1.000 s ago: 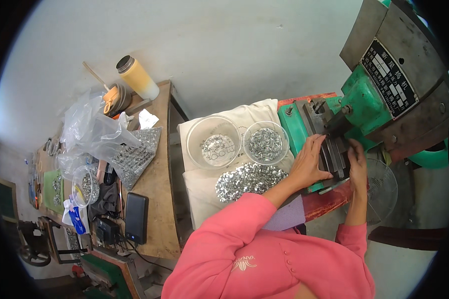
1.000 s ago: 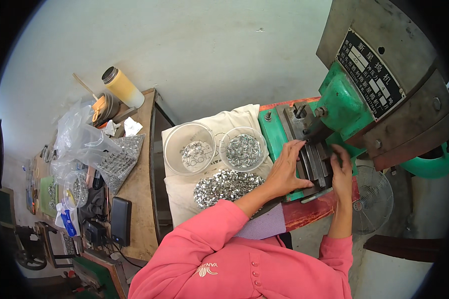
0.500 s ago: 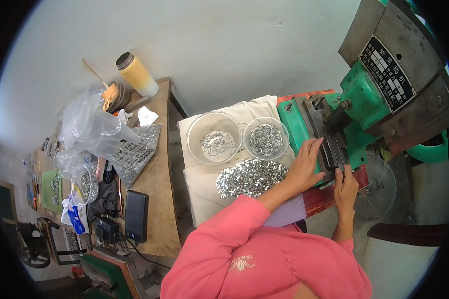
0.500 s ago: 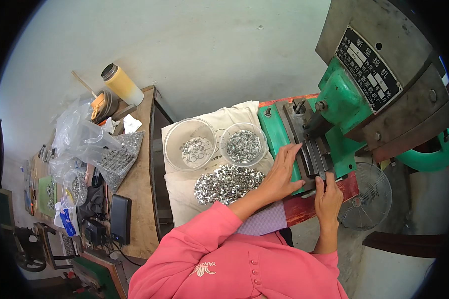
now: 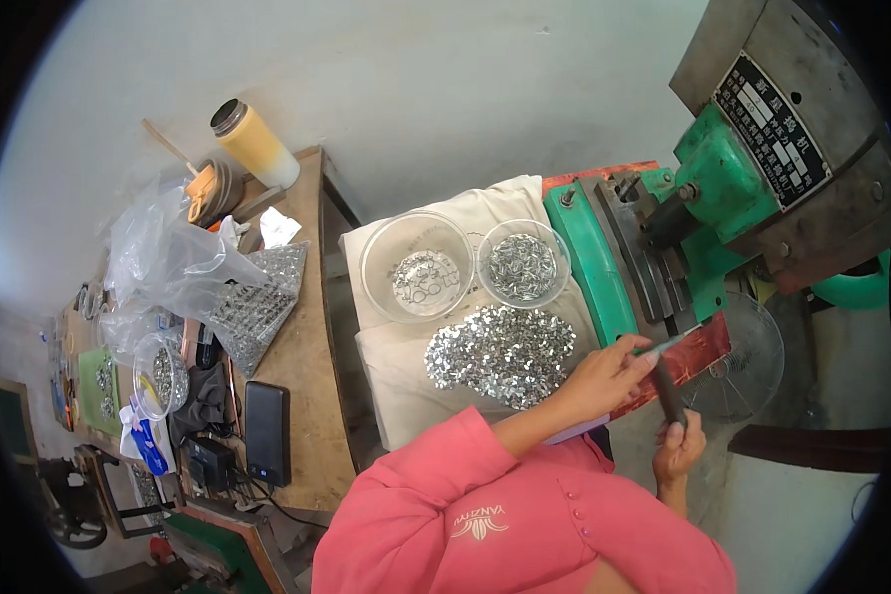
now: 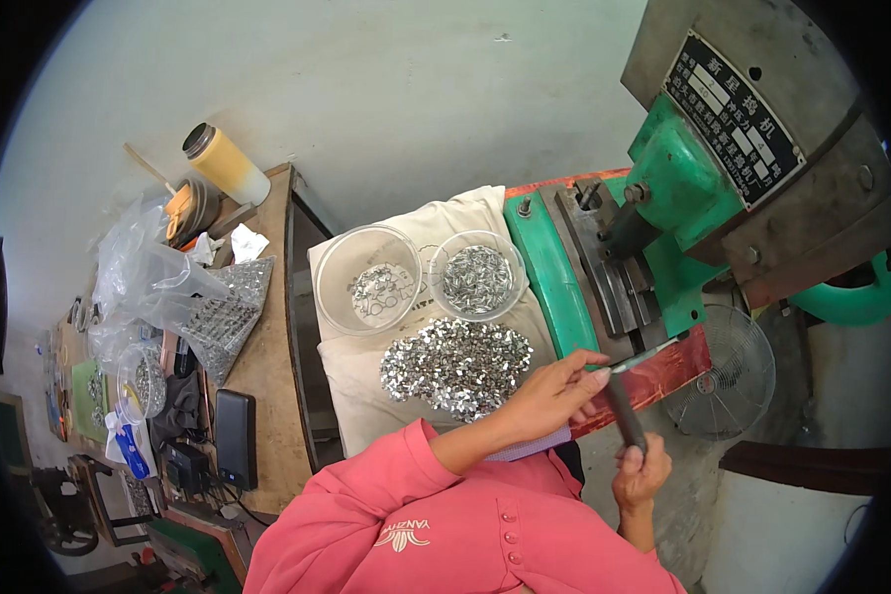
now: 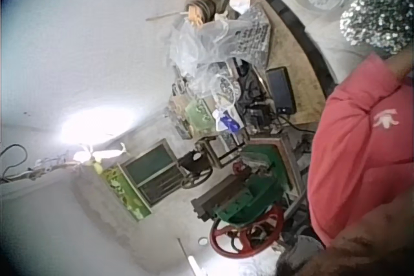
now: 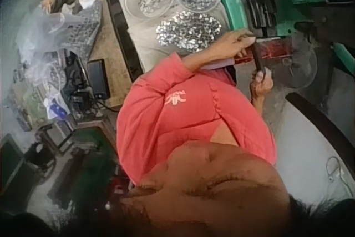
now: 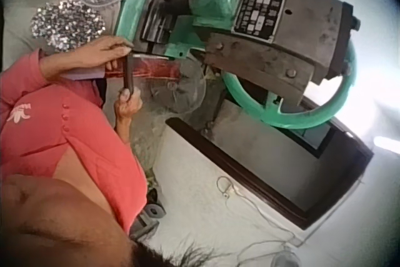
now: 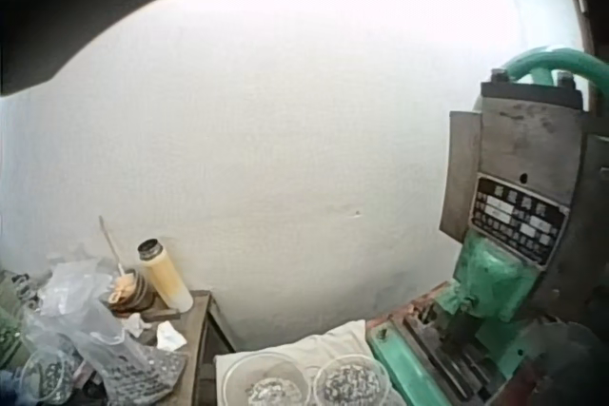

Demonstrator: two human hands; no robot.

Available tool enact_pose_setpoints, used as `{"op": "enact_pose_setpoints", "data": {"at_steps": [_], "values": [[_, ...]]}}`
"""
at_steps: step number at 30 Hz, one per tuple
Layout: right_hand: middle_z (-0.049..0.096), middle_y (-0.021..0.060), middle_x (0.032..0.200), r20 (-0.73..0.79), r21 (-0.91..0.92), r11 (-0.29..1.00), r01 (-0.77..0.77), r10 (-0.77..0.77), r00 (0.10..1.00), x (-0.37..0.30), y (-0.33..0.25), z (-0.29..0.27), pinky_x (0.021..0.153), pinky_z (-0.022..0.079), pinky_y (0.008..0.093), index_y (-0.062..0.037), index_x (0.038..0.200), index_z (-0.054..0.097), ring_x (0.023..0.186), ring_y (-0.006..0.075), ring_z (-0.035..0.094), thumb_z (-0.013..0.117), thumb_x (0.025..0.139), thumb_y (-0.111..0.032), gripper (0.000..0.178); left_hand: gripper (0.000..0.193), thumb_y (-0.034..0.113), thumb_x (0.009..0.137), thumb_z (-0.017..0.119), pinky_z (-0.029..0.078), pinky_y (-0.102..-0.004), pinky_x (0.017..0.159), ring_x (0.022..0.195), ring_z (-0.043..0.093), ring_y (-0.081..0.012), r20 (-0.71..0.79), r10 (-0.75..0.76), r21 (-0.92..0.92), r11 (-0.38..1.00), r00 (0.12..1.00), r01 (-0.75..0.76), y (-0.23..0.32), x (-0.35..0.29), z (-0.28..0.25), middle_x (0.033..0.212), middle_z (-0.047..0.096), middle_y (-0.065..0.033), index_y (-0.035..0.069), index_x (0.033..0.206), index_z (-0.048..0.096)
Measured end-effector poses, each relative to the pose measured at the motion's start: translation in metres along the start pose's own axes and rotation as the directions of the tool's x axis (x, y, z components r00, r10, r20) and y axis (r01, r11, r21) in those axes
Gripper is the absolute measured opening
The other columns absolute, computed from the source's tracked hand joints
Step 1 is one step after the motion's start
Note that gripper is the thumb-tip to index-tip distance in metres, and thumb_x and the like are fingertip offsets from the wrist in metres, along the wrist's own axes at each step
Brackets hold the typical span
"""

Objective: The person assembles small metal components by hand, picking up a base piece and a pin from a pile and inserting them into a purple grid. They then use a green manual press machine to secure the parts together. The process involves repetitive picking, placing, and pressing actions.

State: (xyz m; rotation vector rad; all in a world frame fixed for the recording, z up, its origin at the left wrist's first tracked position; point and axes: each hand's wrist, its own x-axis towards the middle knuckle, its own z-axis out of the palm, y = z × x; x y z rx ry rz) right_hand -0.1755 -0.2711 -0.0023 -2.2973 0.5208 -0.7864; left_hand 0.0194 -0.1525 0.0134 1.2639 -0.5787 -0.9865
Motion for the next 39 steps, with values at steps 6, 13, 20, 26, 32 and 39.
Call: {"op": "enact_pose_setpoints", "data": {"at_steps": [6,13,20,26,32,39], "values": [[0.064,0.0064,0.068,0.274,0.237,0.969,0.072,-0.138,0.952,0.062,-0.048,0.048,0.056,0.051,0.03,0.0032,0.102,0.059,0.061,0.0153,0.066,0.052,0.101,-0.022,0.026,0.029,0.027,0.104,0.052,0.054,-0.0241,0.06,0.07,0.065,-0.0113,-0.034,-0.046,-0.184,0.982,0.998,0.039,0.02,-0.029,-0.061,0.087,0.066,-0.0067,0.0,0.109,0.06],[0.064,0.0162,0.114,0.583,0.721,0.514,-0.464,-0.089,0.808,0.154,-0.116,0.135,0.086,0.058,0.0337,0.007,0.121,0.053,0.1,0.0234,0.069,0.054,0.101,-0.014,0.029,0.025,0.017,0.099,0.06,0.05,-0.0275,0.08,0.089,0.063,-0.0107,-0.269,0.242,0.146,0.967,0.932,-0.209,0.081,-0.064,-0.162,0.103,0.068,-0.0047,0.001,0.117,0.067],[0.067,0.014,0.112,0.557,0.719,0.639,-0.274,-0.294,0.777,0.198,-0.154,0.191,0.09,0.055,0.0308,0.0076,0.113,0.057,0.104,0.0202,0.068,0.063,0.095,-0.005,0.023,0.032,0.005,0.085,0.069,0.049,-0.0293,0.085,0.09,0.063,-0.0135,-0.276,0.233,0.564,0.825,0.932,-0.039,0.115,-0.09,-0.225,0.106,0.072,-0.0059,-0.002,0.116,0.068],[0.071,0.0125,0.092,0.34,0.461,0.848,0.263,-0.442,0.83,0.195,-0.151,0.193,0.075,0.057,0.029,0.0037,0.109,0.06,0.085,0.0158,0.071,0.071,0.09,-0.007,0.024,0.031,-0.002,0.083,0.067,0.05,-0.029,0.087,0.096,0.065,-0.0145,-0.459,0.358,0.666,0.744,0.813,0.049,0.097,-0.092,-0.228,0.105,0.071,-0.0075,-0.003,0.114,0.067],[0.07,0.0097,0.089,0.398,0.675,0.723,-0.146,-0.19,0.897,0.16,-0.122,0.144,0.072,0.057,0.0273,0.0032,0.102,0.06,0.082,0.0141,0.07,0.068,0.092,-0.005,0.016,0.03,0.0,0.093,0.06,0.048,-0.0267,0.088,0.099,0.061,-0.0123,-0.542,0.371,0.502,0.862,0.754,-0.063,0.072,-0.115,-0.221,0.11,0.066,-0.0081,-0.004,0.123,0.06],[0.068,0.0087,0.077,0.517,0.518,0.587,-0.622,0.365,0.774,0.054,-0.018,0.065,0.061,0.057,0.025,-0.0006,0.094,0.059,0.064,0.0133,0.067,0.063,0.096,-0.01,0.01,0.035,0.008,0.1,0.053,0.049,-0.0267,0.08,0.09,0.059,-0.0117,-0.211,-0.168,-0.051,0.986,0.963,0.161,0.021,-0.175,-0.139,0.109,0.066,-0.0082,-0.004,0.132,0.054]]}}
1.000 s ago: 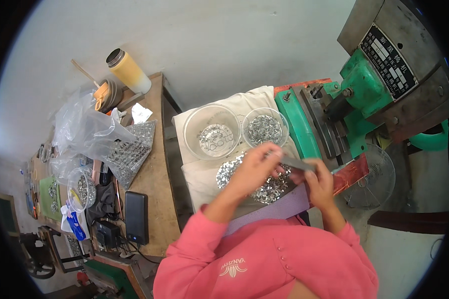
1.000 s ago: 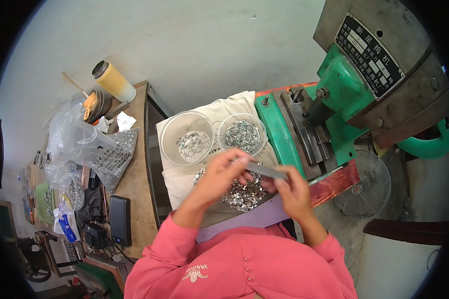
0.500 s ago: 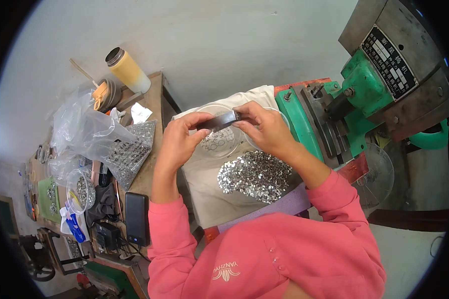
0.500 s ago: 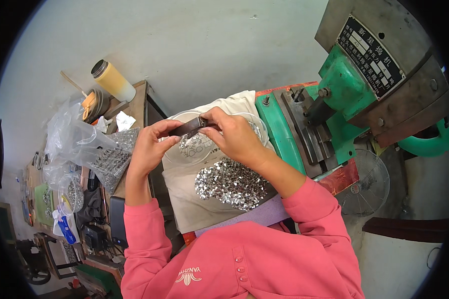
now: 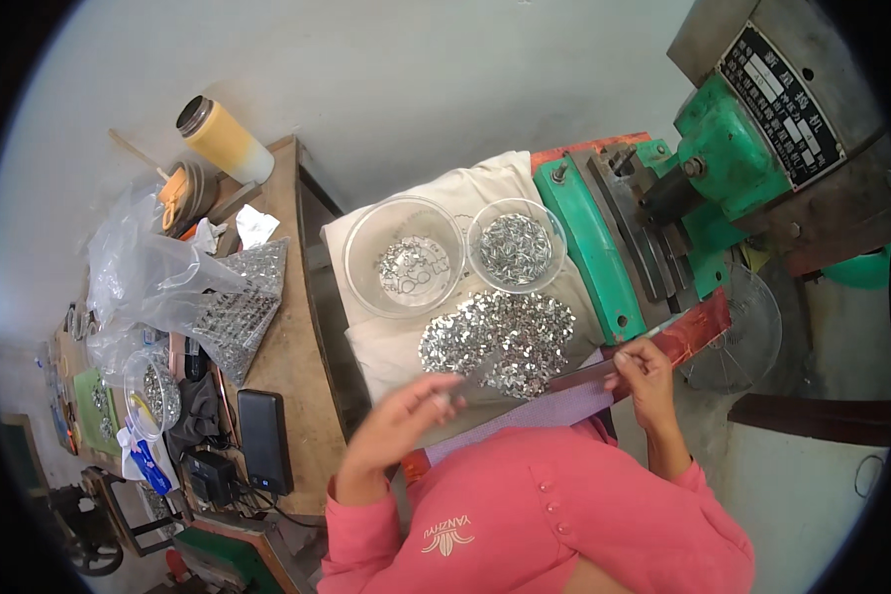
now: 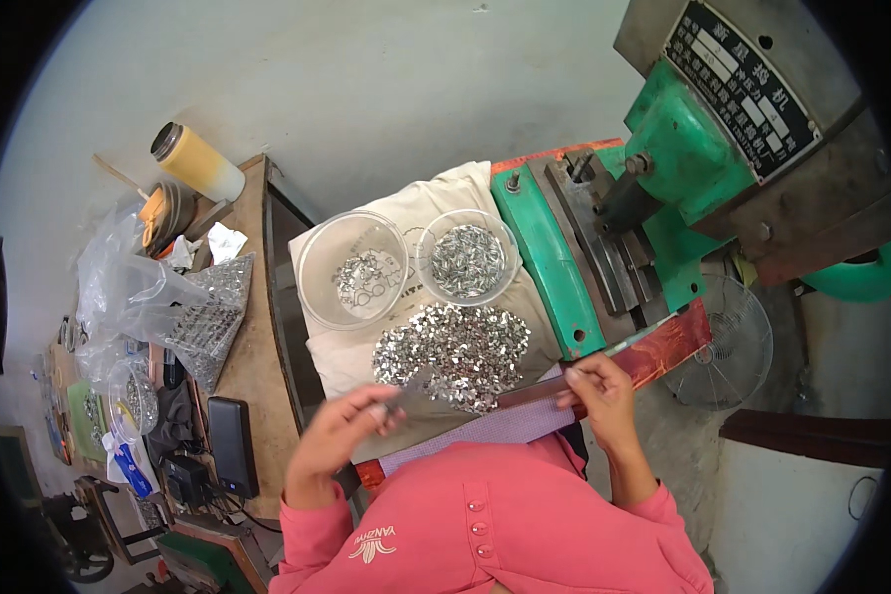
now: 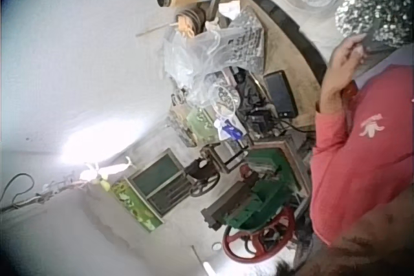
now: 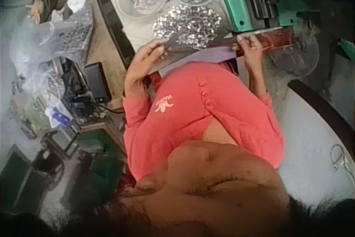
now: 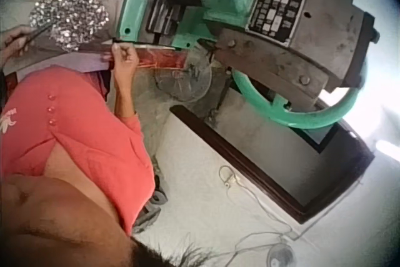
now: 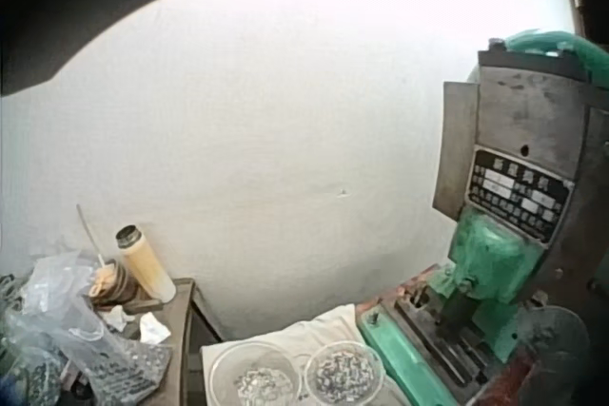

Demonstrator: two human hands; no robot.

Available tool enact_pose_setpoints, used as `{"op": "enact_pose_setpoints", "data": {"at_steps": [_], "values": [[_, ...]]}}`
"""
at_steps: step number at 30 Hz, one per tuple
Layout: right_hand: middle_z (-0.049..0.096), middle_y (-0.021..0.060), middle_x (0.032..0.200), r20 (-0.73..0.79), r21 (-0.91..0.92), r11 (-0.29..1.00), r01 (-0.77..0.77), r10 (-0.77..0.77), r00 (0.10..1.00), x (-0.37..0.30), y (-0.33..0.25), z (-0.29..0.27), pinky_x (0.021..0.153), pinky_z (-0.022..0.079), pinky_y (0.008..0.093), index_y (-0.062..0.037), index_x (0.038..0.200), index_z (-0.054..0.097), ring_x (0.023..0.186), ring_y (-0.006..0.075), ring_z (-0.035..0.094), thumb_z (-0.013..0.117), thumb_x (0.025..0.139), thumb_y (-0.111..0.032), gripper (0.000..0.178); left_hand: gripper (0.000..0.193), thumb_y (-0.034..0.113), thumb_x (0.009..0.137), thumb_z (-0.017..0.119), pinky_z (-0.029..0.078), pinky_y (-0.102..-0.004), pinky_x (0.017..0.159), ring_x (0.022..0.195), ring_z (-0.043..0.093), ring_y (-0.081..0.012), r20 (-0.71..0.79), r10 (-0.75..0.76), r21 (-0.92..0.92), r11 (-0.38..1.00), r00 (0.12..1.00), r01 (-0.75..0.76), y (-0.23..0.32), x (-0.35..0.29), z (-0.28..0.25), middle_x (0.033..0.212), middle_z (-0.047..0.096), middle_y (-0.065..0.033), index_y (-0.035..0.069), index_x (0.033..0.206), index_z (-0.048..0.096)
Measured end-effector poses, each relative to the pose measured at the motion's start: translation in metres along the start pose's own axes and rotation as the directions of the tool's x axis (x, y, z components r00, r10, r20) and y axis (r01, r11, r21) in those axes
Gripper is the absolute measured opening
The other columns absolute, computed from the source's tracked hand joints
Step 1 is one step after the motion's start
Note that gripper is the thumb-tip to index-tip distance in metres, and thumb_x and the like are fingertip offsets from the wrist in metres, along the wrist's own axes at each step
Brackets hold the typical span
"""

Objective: The person assembles small metal components by hand, picking up a base piece and a pin from a pile and inserting them into a purple grid. They then use a green manual press machine to secure the parts together. The process involves repetitive picking, placing, and pressing actions.

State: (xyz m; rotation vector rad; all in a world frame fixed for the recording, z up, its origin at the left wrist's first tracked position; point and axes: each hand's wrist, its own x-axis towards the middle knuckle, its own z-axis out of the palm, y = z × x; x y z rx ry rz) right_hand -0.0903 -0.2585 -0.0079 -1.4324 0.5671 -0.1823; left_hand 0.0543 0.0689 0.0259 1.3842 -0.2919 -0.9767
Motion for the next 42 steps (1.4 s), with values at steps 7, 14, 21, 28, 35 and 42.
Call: {"op": "enact_pose_setpoints", "data": {"at_steps": [7,14,21,28,35,42], "values": [[0.068,0.0086,0.079,-0.268,-0.016,0.992,-0.126,0.117,0.956,-0.01,0.036,-0.029,0.059,0.056,0.0255,-0.001,0.097,0.059,0.063,0.0132,0.066,0.065,0.096,-0.013,0.013,0.033,0.015,0.105,0.045,0.049,-0.0224,0.072,0.079,0.057,-0.0069,0.198,-0.228,0.151,0.968,0.953,0.201,-0.054,0.004,0.03,0.099,0.068,-0.0029,-0.002,0.13,0.057],[0.068,0.0065,0.081,-0.224,0.004,0.988,-0.153,0.15,0.963,0.003,0.033,-0.028,0.055,0.055,0.0217,-0.0012,0.103,0.057,0.063,0.0118,0.066,0.066,0.094,-0.01,0.015,0.03,0.016,0.106,0.041,0.047,-0.0228,0.056,0.061,0.056,-0.0076,0.041,-0.227,0.314,0.927,0.973,0.203,-0.047,-0.001,0.035,0.083,0.068,-0.0023,-0.003,0.121,0.058],[0.067,0.0075,0.078,-0.206,-0.082,0.981,-0.173,0.153,0.966,0.005,0.038,-0.032,0.052,0.054,0.0234,0.0,0.108,0.054,0.061,0.0125,0.065,0.068,0.092,-0.007,0.022,0.021,0.011,0.099,0.054,0.048,-0.0232,0.057,0.065,0.059,-0.0092,-0.135,-0.147,0.345,0.92,0.98,0.186,-0.049,-0.006,0.045,0.088,0.066,-0.0039,-0.003,0.115,0.058],[0.064,0.0076,0.073,-0.212,-0.193,0.973,-0.125,0.083,0.974,0.004,0.036,-0.028,0.049,0.051,0.0233,0.0022,0.113,0.049,0.058,0.0118,0.063,0.069,0.092,-0.007,0.031,0.027,0.004,0.081,0.074,0.051,-0.0324,0.06,0.07,0.063,-0.0177,-0.182,0.231,0.719,0.694,0.956,-0.031,-0.055,-0.016,0.057,0.096,0.056,-0.0086,0.001,0.107,0.065],[0.063,0.0062,0.072,-0.209,-0.292,0.95,-0.113,0.052,0.976,0.0,0.028,-0.018,0.049,0.048,0.0206,0.0022,0.113,0.049,0.057,0.0091,0.061,0.069,0.091,-0.006,0.032,0.024,0.013,0.084,0.073,0.052,-0.0406,0.063,0.075,0.064,-0.0276,-0.202,0.255,0.79,0.613,0.946,0.004,-0.065,-0.022,0.064,0.101,0.056,-0.0087,0.008,0.107,0.068],[0.064,0.0045,0.076,-0.282,-0.358,0.931,0.064,-0.173,0.944,-0.008,0.047,-0.007,0.053,0.048,0.0199,0.0024,0.107,0.055,0.062,0.0069,0.06,0.071,0.089,-0.003,0.024,0.026,0.012,0.08,0.076,0.051,-0.0377,0.061,0.07,0.062,-0.0245,-0.213,0.312,0.774,0.632,0.926,-0.035,-0.071,-0.018,0.062,0.098,0.056,-0.008,0.008,0.106,0.07]]}}
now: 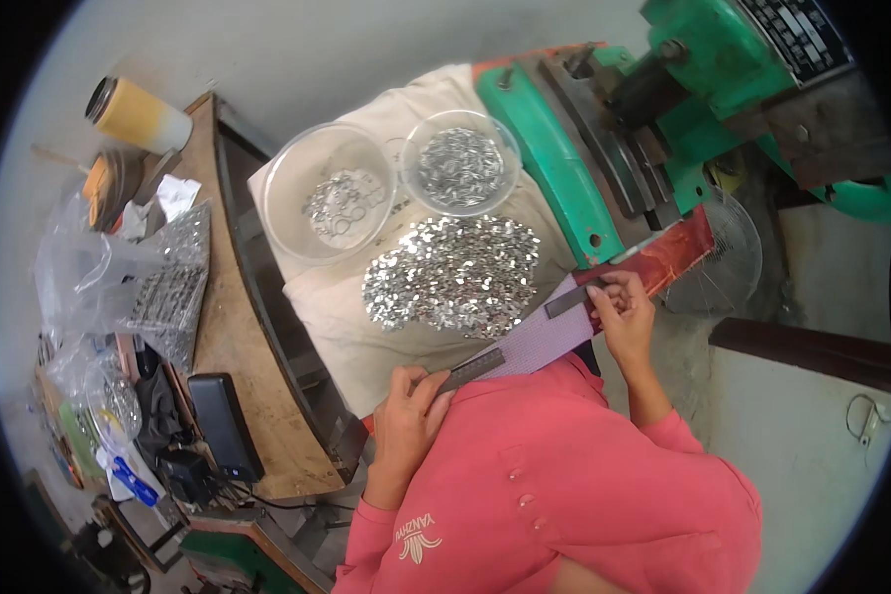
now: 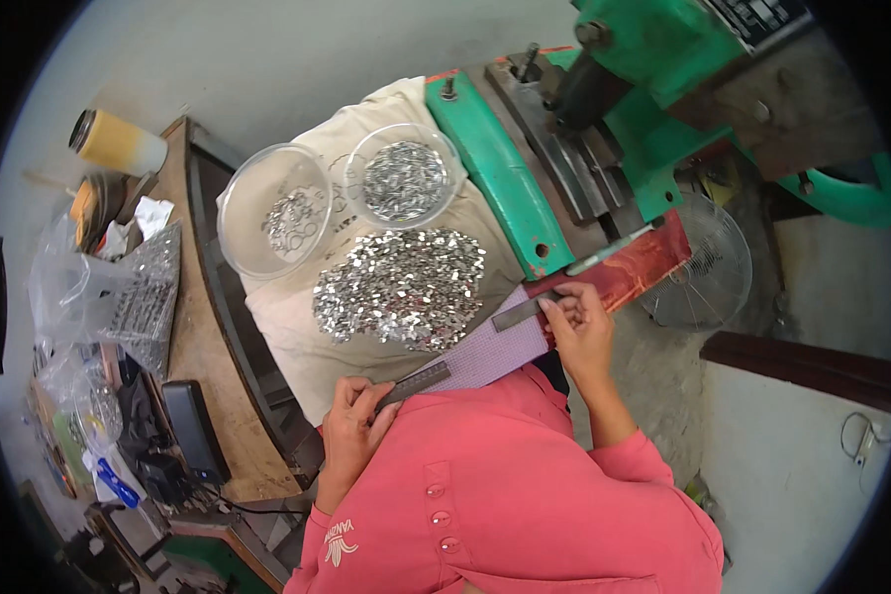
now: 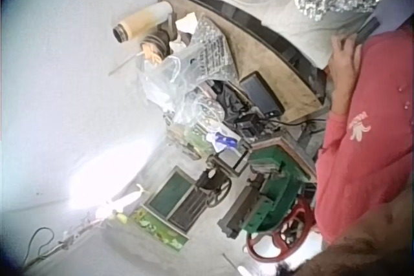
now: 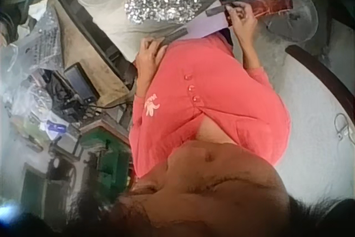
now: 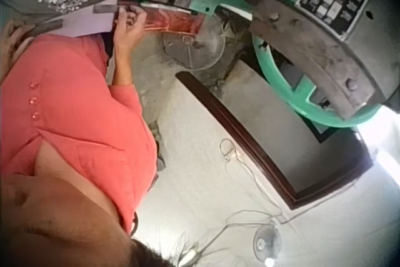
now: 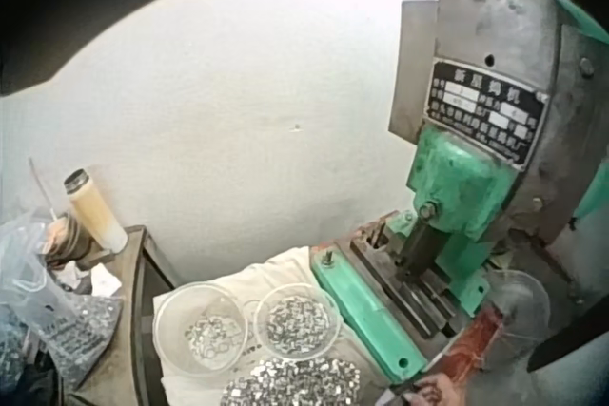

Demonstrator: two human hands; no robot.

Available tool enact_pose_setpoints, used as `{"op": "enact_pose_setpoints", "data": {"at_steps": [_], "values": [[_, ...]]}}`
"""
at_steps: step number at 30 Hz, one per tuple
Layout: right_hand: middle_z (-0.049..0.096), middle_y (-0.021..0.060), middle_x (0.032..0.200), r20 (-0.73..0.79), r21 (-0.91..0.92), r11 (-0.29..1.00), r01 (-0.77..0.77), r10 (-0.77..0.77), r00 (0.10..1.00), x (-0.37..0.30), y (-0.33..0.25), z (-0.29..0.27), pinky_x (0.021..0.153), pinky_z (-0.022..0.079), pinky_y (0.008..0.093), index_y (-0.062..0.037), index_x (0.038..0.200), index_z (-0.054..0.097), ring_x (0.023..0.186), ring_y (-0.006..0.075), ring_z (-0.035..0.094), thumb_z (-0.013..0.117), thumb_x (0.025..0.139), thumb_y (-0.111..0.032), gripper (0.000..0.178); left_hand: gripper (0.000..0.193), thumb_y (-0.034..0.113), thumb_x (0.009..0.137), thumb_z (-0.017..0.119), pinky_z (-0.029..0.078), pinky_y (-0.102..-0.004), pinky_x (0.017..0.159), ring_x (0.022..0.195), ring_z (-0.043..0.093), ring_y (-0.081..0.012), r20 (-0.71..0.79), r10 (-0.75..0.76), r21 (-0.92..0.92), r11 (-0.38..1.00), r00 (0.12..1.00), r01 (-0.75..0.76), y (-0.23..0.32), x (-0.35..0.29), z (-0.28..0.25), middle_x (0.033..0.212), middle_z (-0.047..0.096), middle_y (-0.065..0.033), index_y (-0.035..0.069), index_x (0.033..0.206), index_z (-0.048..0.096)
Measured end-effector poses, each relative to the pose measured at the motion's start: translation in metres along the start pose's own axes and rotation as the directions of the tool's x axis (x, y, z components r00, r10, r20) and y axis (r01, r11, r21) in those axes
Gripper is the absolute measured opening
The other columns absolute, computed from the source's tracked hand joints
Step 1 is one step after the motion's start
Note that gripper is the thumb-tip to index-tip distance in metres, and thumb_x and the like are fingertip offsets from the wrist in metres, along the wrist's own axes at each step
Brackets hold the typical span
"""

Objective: The person assembles small metal components by hand, picking up a base piece and a pin from a pile and inserting them into a purple grid. They then use a green manual press machine to secure the parts together. The process involves repetitive picking, placing, and pressing actions.

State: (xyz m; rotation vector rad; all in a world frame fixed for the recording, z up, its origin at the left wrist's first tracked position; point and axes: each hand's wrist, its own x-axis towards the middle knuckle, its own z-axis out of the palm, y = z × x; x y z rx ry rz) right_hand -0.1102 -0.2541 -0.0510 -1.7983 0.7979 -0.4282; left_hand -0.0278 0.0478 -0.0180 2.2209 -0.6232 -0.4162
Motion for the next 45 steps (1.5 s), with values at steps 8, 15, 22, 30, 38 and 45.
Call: {"op": "enact_pose_setpoints", "data": {"at_steps": [8,15,22,30,38,45], "values": [[0.067,0.0063,0.081,-0.041,0.111,0.982,0.154,-0.151,0.988,0.013,0.019,0.003,0.054,0.05,0.0204,0.003,0.102,0.063,0.063,0.0063,0.063,0.072,0.088,-0.003,0.017,0.033,0.006,0.075,0.081,0.046,-0.0281,0.05,0.056,0.054,-0.0129,-0.079,0.079,-0.051,0.995,0.994,-0.083,-0.02,-0.004,0.012,0.094,0.055,-0.0058,0.009,0.106,0.071],[0.065,0.002,0.075,-0.056,-0.005,0.968,0.251,-0.251,0.966,0.011,0.015,-0.003,0.057,0.048,0.0211,-0.0009,0.091,0.067,0.063,0.005,0.061,0.076,0.085,-0.007,0.012,0.033,0.005,0.074,0.082,0.044,-0.0265,0.048,0.057,0.051,-0.0123,-0.212,0.186,0.043,0.982,0.959,-0.181,-0.031,-0.007,0.031,0.096,0.053,-0.0074,0.008,0.106,0.073],[0.064,0.002,0.072,0.02,-0.035,0.96,0.279,-0.278,0.96,0.011,0.01,-0.007,0.054,0.047,0.0216,-0.0011,0.089,0.067,0.06,0.0056,0.06,0.076,0.084,-0.007,0.012,0.038,-0.001,0.077,0.079,0.037,-0.0234,0.047,0.067,0.048,-0.0119,-0.25,0.309,0.114,0.95,0.918,-0.289,-0.037,-0.009,0.034,0.098,0.052,-0.0082,0.006,0.113,0.072],[0.064,0.0004,0.072,0.026,-0.09,0.952,0.291,-0.29,0.957,0.012,0.015,-0.006,0.052,0.044,0.0198,-0.0005,0.089,0.068,0.058,0.0027,0.057,0.077,0.085,-0.007,0.012,0.035,0.001,0.079,0.08,0.043,-0.0268,0.06,0.077,0.051,-0.0155,-0.234,0.242,0.087,0.97,0.942,-0.228,-0.029,-0.009,0.031,0.096,0.053,-0.0077,0.006,0.113,0.072],[0.065,0.0003,0.073,0.018,-0.063,0.95,0.306,-0.305,0.952,0.014,0.019,-0.007,0.048,0.04,0.0188,-0.0006,0.088,0.069,0.055,0.0005,0.053,0.076,0.085,-0.004,0.009,0.037,0.003,0.077,0.082,0.041,-0.0267,0.054,0.074,0.053,-0.0162,-0.23,0.253,0.098,0.967,0.94,-0.236,-0.031,-0.009,0.031,0.097,0.053,-0.007,0.007,0.112,0.073],[0.065,-0.0001,0.075,0.004,-0.071,0.951,0.302,-0.302,0.953,0.014,0.018,-0.008,0.048,0.04,0.0191,-0.0013,0.087,0.07,0.054,0.0004,0.052,0.077,0.084,-0.005,0.008,0.038,-0.002,0.076,0.082,0.035,-0.0223,0.051,0.068,0.046,-0.0098,-0.268,0.275,0.064,0.961,0.924,-0.267,-0.029,-0.006,0.034,0.096,0.054,-0.0058,0.007,0.112,0.073]]}}
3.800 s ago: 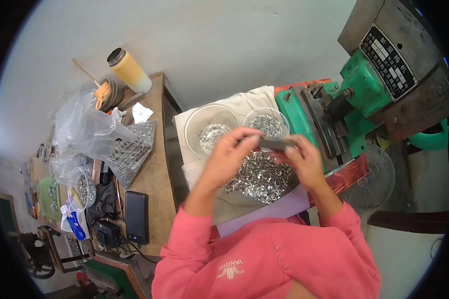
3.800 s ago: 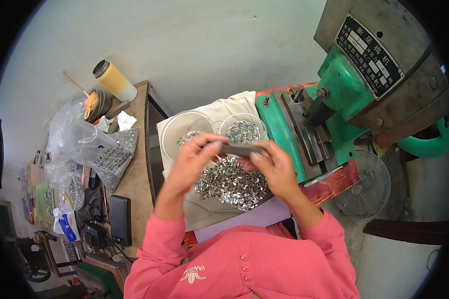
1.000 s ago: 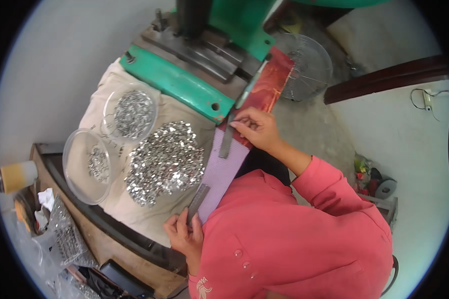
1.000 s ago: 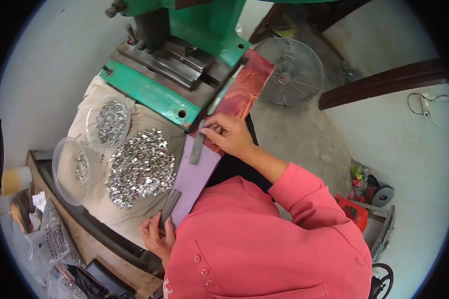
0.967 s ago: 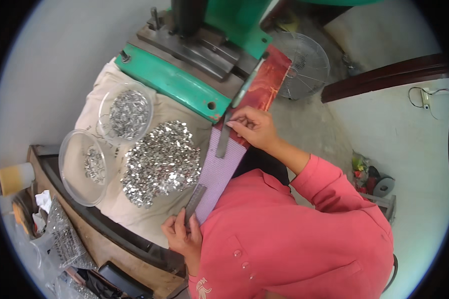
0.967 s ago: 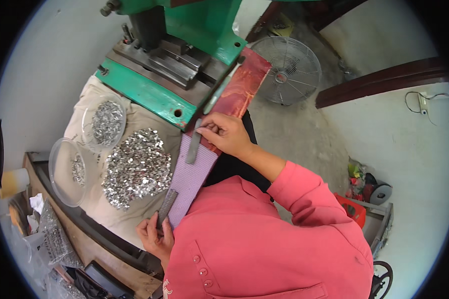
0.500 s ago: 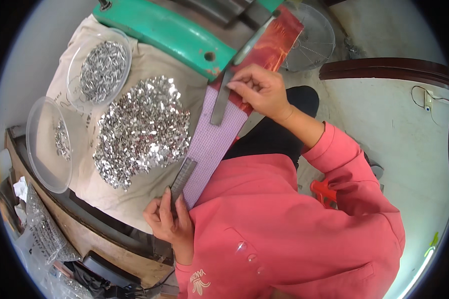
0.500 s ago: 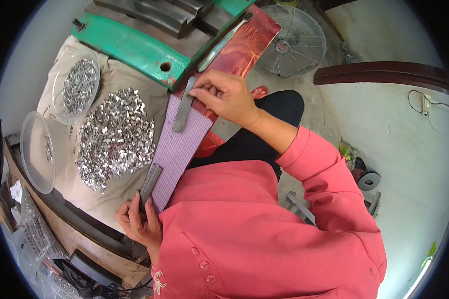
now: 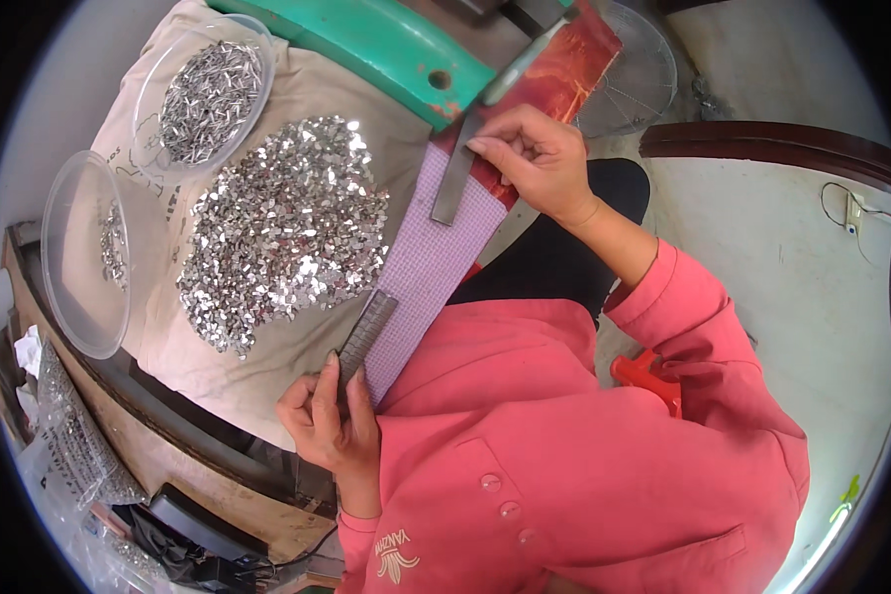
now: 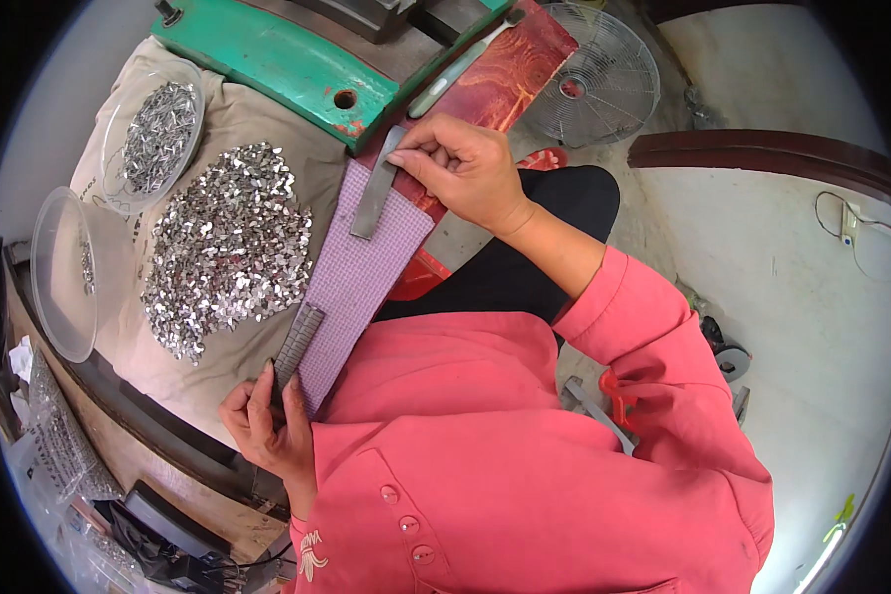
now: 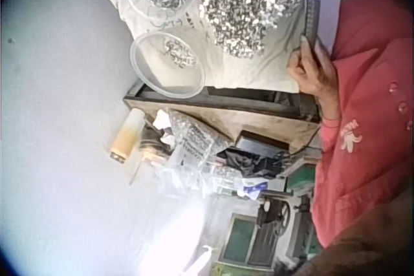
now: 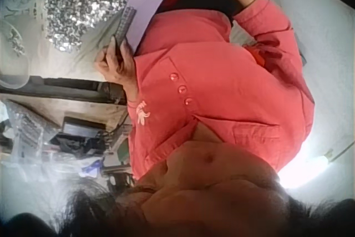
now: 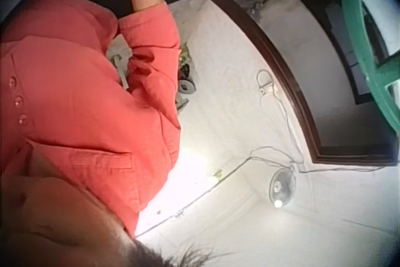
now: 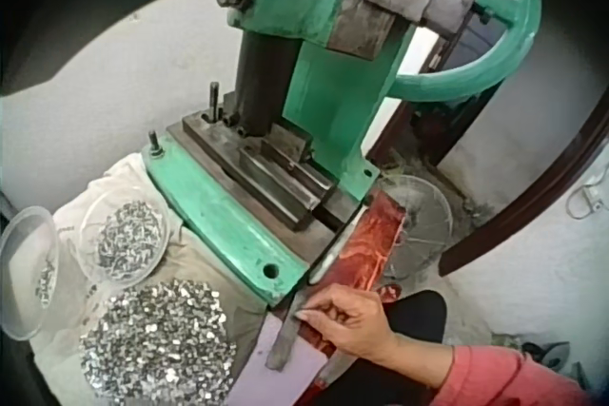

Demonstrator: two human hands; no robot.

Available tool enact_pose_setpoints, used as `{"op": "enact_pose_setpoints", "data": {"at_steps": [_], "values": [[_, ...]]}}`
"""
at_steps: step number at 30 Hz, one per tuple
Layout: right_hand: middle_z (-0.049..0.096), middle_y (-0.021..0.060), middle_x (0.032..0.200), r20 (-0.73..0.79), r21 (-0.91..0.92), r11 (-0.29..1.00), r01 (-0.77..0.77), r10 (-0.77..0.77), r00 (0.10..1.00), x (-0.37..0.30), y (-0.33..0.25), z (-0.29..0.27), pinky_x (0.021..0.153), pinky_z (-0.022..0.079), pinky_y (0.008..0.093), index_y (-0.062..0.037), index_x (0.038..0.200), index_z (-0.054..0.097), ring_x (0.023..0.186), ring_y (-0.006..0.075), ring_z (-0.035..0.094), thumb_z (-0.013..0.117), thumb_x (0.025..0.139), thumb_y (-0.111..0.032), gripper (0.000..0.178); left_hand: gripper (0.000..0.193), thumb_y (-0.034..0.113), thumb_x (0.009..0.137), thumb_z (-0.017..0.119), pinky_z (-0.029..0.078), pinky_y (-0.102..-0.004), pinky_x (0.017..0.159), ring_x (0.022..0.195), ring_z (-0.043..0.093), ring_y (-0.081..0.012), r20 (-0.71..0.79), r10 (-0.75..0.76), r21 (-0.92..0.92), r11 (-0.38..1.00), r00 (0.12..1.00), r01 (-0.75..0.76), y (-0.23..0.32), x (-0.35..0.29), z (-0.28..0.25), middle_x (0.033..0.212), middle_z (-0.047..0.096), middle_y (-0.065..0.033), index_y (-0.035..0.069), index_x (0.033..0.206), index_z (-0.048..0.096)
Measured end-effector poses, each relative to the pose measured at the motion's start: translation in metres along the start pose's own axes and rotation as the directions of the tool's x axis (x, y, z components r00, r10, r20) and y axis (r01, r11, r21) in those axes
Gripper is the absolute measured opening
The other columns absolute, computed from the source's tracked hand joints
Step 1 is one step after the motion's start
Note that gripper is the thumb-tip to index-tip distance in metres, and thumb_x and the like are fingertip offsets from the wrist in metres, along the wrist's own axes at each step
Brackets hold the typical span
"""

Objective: The person assembles small metal components by hand, picking up a base piece and a pin from a pile and inserting them into a purple grid. They then use a green manual press machine to secure the parts together. The process involves repetitive picking, placing, and pressing actions.

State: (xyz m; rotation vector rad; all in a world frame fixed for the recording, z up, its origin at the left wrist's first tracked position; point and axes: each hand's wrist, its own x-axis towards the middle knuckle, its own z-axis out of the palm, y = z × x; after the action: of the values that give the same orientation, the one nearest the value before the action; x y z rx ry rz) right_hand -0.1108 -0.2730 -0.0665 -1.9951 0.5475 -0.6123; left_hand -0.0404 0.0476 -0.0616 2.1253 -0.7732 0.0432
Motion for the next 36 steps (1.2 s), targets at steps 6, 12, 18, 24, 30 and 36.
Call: {"op": "enact_pose_setpoints", "data": {"at_steps": [6,12,18,24,30,36], "values": [[0.066,-0.0002,0.076,0.007,0.007,1.0,-0.006,0.006,1.0,-0.001,0.0,0.0,0.048,0.038,0.0188,-0.0009,0.087,0.07,0.054,0.0003,0.05,0.077,0.084,-0.005,0.009,0.039,-0.003,0.075,0.082,0.034,-0.0214,0.051,0.065,0.045,-0.0087,0.01,-0.013,0.005,1.0,1.0,0.013,-0.001,-0.001,-0.002,0.097,0.055,-0.0061,0.007,0.111,0.073],[0.065,-0.0004,0.076,0.017,-0.001,1.0,0.014,-0.014,1.0,-0.001,-0.002,0.001,0.048,0.038,0.0193,-0.0009,0.086,0.07,0.054,0.0005,0.049,0.077,0.084,-0.005,0.009,0.037,0.006,0.077,0.083,0.042,-0.0269,0.053,0.077,0.054,-0.018,0.043,-0.025,0.038,0.999,0.999,0.024,-0.004,-0.003,-0.005,0.095,0.054,-0.0075,0.008,0.112,0.073],[0.063,-0.0054,0.07,0.066,-0.029,0.998,0.058,-0.056,0.996,-0.001,-0.001,-0.002,0.047,0.032,0.0156,-0.0007,0.09,0.067,0.055,-0.004,0.047,0.073,0.088,-0.001,0.006,0.037,0.006,0.076,0.083,0.042,-0.0268,0.053,0.075,0.054,-0.0161,0.041,-0.045,0.03,0.999,0.998,0.044,0.0,-0.003,-0.004,0.095,0.054,-0.007,0.009,0.112,0.073],[0.063,-0.0022,0.071,0.039,-0.033,0.999,-0.026,0.027,0.999,-0.001,-0.005,-0.001,0.048,0.037,0.0193,-0.0016,0.086,0.07,0.054,-0.0003,0.048,0.077,0.084,-0.007,0.009,0.036,0.006,0.076,0.084,0.043,-0.0261,0.053,0.07,0.053,-0.0143,0.032,-0.035,0.014,0.999,0.999,0.034,0.0,-0.001,-0.005,0.095,0.054,-0.0064,0.008,0.11,0.074],[0.063,-0.0036,0.069,-0.008,-0.036,0.994,-0.099,0.099,0.995,-0.004,0.006,0.001,0.047,0.033,0.019,-0.002,0.085,0.069,0.053,-0.0007,0.045,0.077,0.084,-0.007,0.009,0.036,0.004,0.074,0.084,0.043,-0.0255,0.051,0.063,0.053,-0.0118,0.043,-0.071,-0.021,0.997,0.997,0.072,0.003,0.001,-0.005,0.095,0.055,-0.0058,0.008,0.109,0.074],[0.062,-0.003,0.068,-0.055,0.007,0.994,-0.11,0.11,0.992,-0.005,-0.006,0.002,0.047,0.034,0.0176,-0.0015,0.087,0.067,0.054,-0.0004,0.049,0.074,0.087,-0.006,0.009,0.036,0.005,0.073,0.084,0.042,-0.0244,0.047,0.057,0.049,-0.009,-0.003,-0.019,-0.018,1.0,1.0,0.019,-0.001,0.002,-0.001,0.092,0.056,-0.0043,0.01,0.107,0.073]]}}
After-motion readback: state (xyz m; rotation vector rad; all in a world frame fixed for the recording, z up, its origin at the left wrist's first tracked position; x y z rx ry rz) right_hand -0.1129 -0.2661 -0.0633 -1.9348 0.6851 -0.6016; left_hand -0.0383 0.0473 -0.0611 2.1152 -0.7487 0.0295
